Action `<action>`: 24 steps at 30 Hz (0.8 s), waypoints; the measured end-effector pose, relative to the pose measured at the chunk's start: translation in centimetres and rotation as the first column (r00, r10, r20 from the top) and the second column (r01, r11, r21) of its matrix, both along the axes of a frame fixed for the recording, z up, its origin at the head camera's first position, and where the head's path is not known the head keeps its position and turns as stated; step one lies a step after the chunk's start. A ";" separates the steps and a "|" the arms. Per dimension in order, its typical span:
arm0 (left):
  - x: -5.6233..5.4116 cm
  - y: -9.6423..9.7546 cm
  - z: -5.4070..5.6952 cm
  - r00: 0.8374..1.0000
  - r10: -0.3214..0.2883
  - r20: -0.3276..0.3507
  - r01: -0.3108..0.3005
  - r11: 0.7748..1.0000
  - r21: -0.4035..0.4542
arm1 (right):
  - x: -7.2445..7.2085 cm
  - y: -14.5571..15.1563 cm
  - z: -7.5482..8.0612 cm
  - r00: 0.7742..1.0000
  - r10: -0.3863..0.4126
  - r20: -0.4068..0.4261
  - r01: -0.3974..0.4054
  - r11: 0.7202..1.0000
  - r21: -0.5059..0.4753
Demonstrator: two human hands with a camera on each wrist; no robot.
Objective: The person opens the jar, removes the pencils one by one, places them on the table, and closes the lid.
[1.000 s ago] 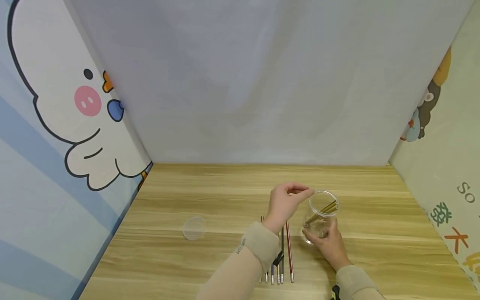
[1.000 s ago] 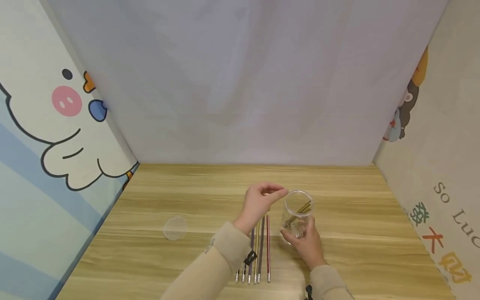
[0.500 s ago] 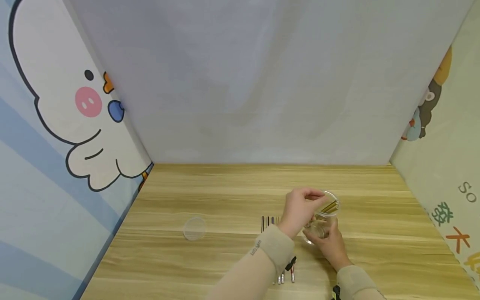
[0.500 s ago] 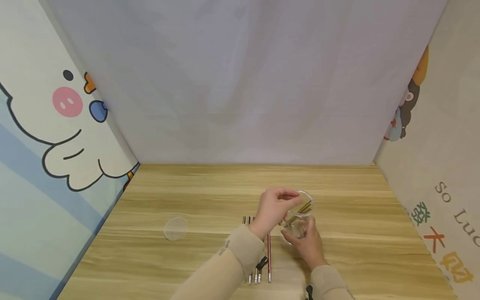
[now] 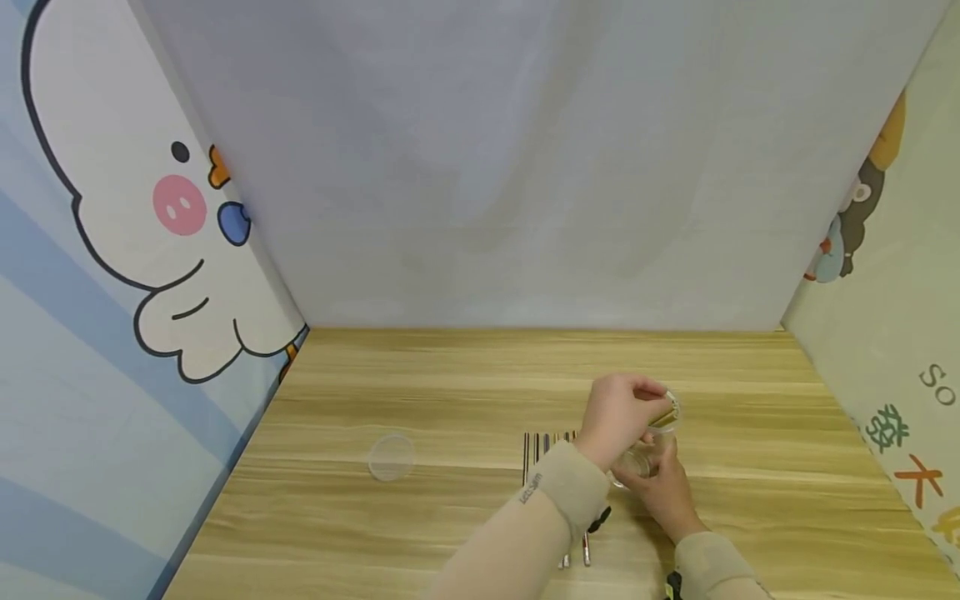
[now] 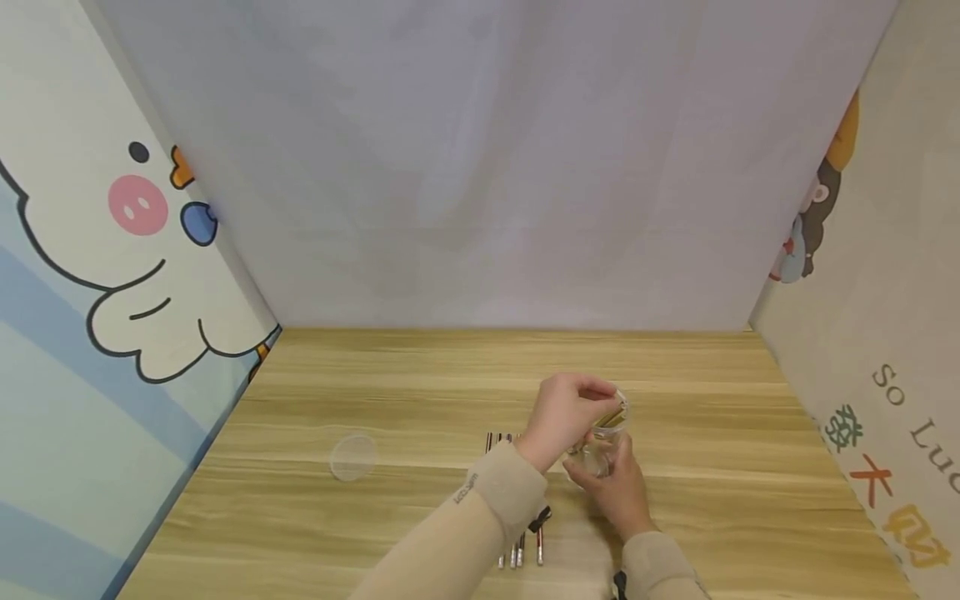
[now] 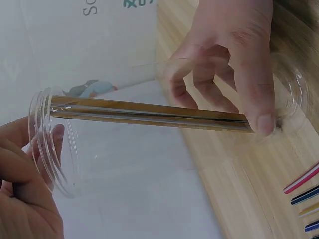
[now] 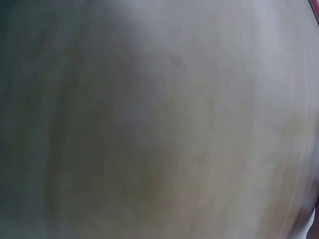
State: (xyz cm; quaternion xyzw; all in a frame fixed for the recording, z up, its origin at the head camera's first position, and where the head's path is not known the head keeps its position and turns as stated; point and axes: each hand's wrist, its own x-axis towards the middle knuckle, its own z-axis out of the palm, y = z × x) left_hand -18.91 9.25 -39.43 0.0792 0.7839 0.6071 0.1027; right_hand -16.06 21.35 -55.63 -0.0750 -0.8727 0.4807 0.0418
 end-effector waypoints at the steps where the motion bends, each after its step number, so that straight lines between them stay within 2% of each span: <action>1: 0.0 0.1 0.1 1.000 -0.001 0.023 0.001 1.000 0.009 | 0.0 0.0 0.0 1.000 0.003 0.004 -0.003 1.000 -0.001; 5: -0.1 0.4 0.2 0.998 -0.021 0.067 0.021 1.000 -0.009 | 0.1 0.0 -0.1 1.000 0.015 -0.016 -0.015 1.000 0.004; 12: -0.6 0.3 0.1 0.996 -0.091 0.021 0.093 0.989 -0.118 | 0.1 0.0 -0.4 0.998 0.019 -0.065 -0.018 1.000 0.013; 18: -0.5 0.0 0.4 0.989 -0.151 0.007 0.149 0.967 -0.209 | 0.1 0.0 -0.5 0.999 0.023 -0.028 -0.023 1.000 0.008; 24: -0.7 0.0 0.4 0.987 -0.164 0.008 0.162 0.966 -0.202 | 0.1 -0.1 -0.3 0.999 0.033 -0.028 -0.033 0.999 -0.013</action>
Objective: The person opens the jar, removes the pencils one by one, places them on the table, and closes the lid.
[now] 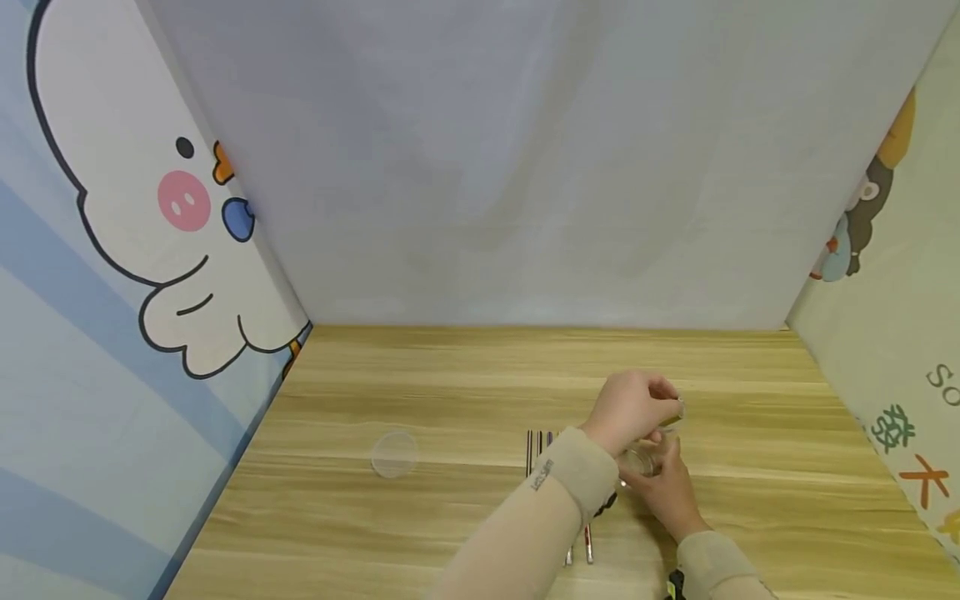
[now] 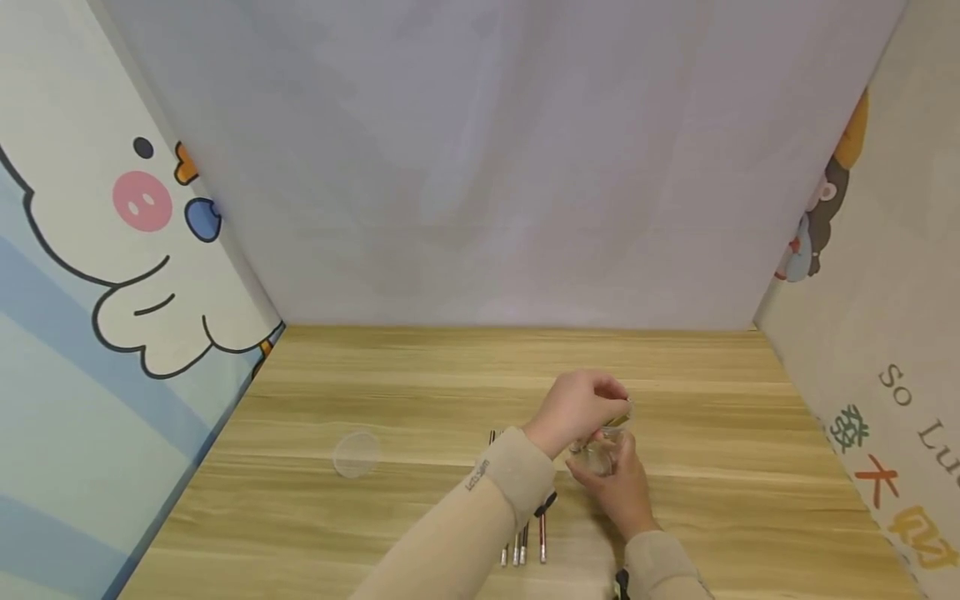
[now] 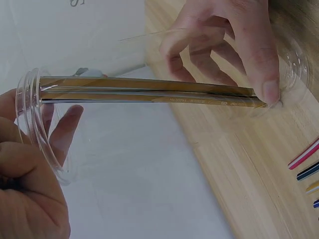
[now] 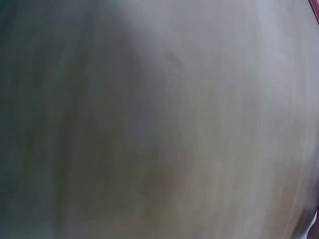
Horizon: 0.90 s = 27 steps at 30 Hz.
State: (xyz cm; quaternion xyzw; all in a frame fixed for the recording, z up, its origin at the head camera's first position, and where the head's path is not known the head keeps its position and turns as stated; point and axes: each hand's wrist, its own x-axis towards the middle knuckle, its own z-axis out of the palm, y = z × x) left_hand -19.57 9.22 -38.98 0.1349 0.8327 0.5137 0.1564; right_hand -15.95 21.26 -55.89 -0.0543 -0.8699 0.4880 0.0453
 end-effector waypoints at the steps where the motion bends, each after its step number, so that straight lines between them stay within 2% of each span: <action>1: 0.0 0.0 0.0 1.000 0.001 -0.002 -0.001 1.000 0.002 | 0.0 0.0 0.0 1.000 0.001 0.001 -0.001 1.000 0.001; 7: -0.2 0.0 -0.1 0.999 -0.010 -0.046 0.010 1.000 -0.012 | 0.0 0.0 0.4 0.999 0.011 0.042 -0.011 1.000 -0.009; 15: -0.2 0.1 -0.1 0.998 -0.025 -0.064 0.025 1.000 -0.013 | -0.2 0.3 0.5 0.996 0.020 0.082 -0.018 0.999 -0.029; 18: -0.2 0.0 -0.2 0.995 -0.032 -0.092 0.029 0.999 -0.034 | -0.1 0.3 0.5 0.997 0.024 0.080 -0.021 0.999 -0.037; 24: 0.2 -0.1 -0.2 0.998 -0.014 -0.068 0.014 1.000 -0.002 | 0.0 0.3 0.2 0.998 0.032 0.061 -0.029 0.998 -0.051; 27: 0.3 -0.2 -0.3 0.995 -0.003 -0.103 0.002 1.000 -0.013 | 0.1 0.2 0.1 0.998 0.042 0.037 -0.039 0.996 -0.080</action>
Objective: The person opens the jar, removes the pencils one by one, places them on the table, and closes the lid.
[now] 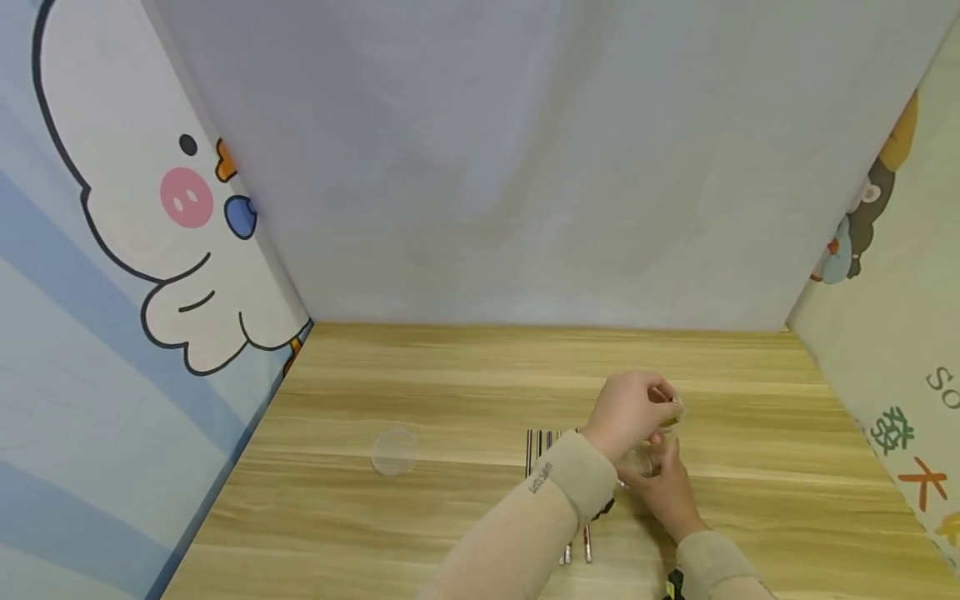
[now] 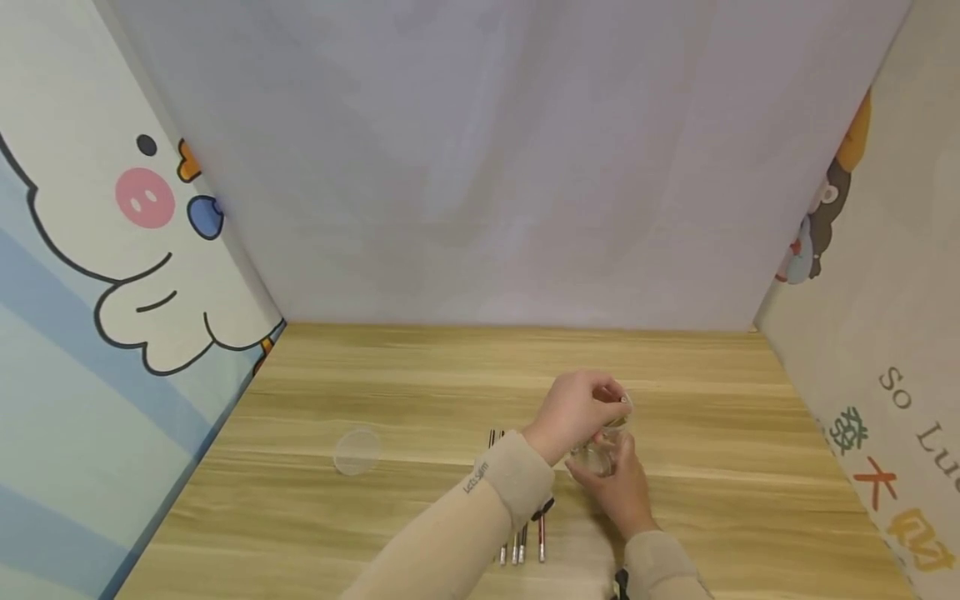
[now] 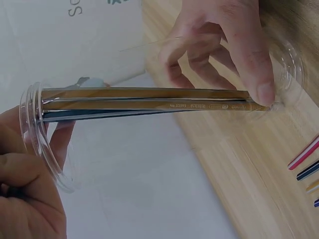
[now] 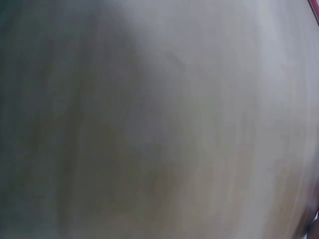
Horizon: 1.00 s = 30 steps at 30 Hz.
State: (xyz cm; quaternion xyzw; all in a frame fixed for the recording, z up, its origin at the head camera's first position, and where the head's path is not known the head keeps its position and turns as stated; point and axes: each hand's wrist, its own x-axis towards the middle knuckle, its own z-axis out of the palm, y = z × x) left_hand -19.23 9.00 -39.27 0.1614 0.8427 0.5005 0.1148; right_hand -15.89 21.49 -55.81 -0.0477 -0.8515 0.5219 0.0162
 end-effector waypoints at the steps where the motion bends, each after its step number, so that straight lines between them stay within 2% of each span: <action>1: 0.0 -0.1 0.0 1.000 0.005 -0.018 -0.005 1.000 -0.005 | 0.0 -0.1 0.0 1.000 0.003 -0.007 -0.003 1.000 -0.007; 5: 0.1 -0.3 -0.1 0.998 0.030 -0.051 -0.029 0.999 0.017 | -0.3 -0.2 0.1 1.000 0.014 -0.012 -0.015 1.000 -0.020; 9: 0.2 -0.5 -0.2 0.999 0.040 -0.008 -0.039 0.995 0.094 | -0.4 -0.2 0.4 0.999 0.041 0.006 -0.040 0.998 -0.046; 12: 0.1 -0.7 -0.4 0.999 0.046 -0.027 -0.043 0.993 0.108 | -0.3 -0.1 0.7 0.998 0.065 0.025 -0.063 0.995 -0.079; 16: 0.0 -1.1 -0.5 0.993 0.067 -0.099 -0.058 0.994 0.091 | -0.2 0.1 1.0 0.996 0.065 0.055 -0.061 0.996 -0.059; 22: -0.3 -2.2 0.0 0.992 0.076 -0.104 -0.062 0.990 0.129 | 0.2 0.5 1.3 0.993 0.066 0.094 -0.061 0.997 -0.056; 26: -0.4 -3.1 0.7 0.991 0.081 -0.102 -0.063 0.983 0.170 | 0.3 0.5 1.6 0.996 0.058 0.071 -0.051 0.995 -0.089; 30: -0.5 -4.2 1.2 0.988 0.099 -0.123 -0.071 0.974 0.214 | 0.2 0.2 2.0 0.999 0.046 -0.002 -0.046 0.994 -0.098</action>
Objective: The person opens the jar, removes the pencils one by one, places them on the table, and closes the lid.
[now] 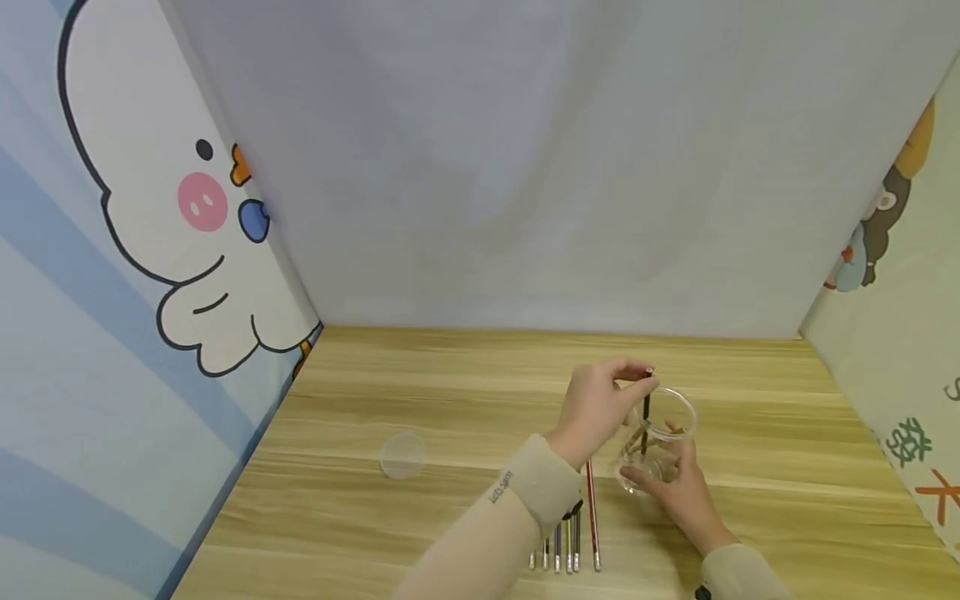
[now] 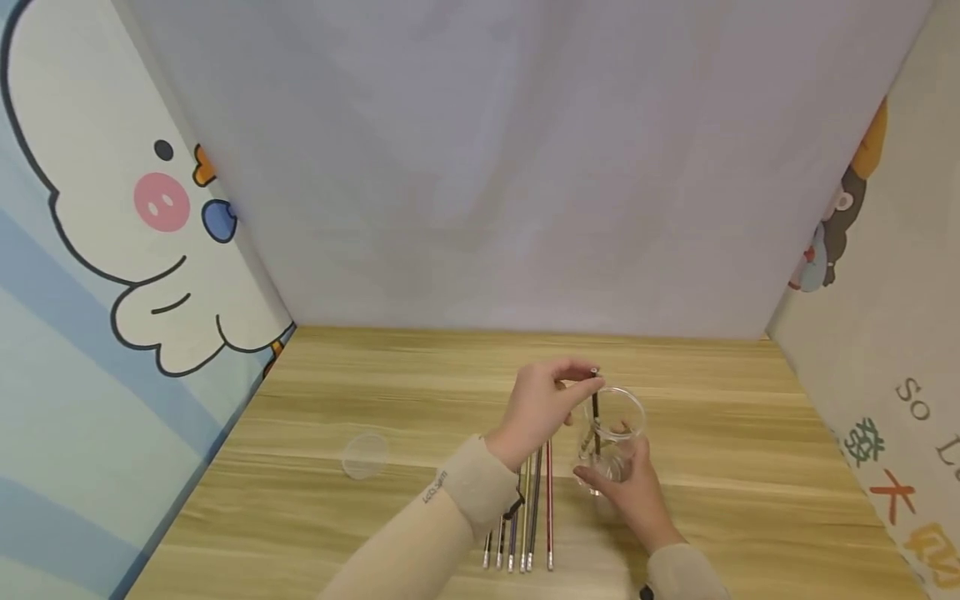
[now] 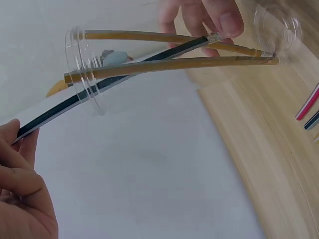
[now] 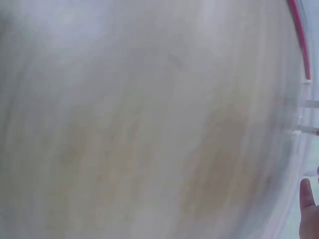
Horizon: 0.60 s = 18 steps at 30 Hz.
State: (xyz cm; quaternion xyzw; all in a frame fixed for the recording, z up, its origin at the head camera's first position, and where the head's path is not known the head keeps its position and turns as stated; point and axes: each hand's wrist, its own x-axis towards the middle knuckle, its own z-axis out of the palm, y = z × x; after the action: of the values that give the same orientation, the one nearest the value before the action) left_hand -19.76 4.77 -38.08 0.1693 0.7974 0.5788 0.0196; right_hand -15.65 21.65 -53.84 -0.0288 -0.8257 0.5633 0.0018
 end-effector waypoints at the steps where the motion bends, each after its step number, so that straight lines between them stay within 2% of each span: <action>1: 0.0 -0.2 0.1 1.000 0.005 -0.006 -0.005 1.000 0.018 | 0.0 -0.1 0.1 1.000 -0.003 -0.014 0.003 1.000 -0.002; 12: -0.1 -2.2 1.8 0.992 0.057 -0.109 -0.037 0.984 0.173 | 0.0 -0.7 2.0 0.996 -0.056 -0.069 0.051 0.996 -0.067; 18: -0.2 -3.0 2.9 0.983 0.099 -0.155 -0.058 0.967 0.249 | 0.0 -1.0 2.6 0.982 -0.116 -0.151 0.106 0.992 -0.075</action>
State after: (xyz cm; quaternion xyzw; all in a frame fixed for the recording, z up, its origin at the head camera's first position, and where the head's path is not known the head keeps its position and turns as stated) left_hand -19.97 1.76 -35.16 0.1862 0.7254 0.6564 -0.0909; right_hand -15.68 20.62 -51.23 -0.0310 -0.8008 0.5903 0.0962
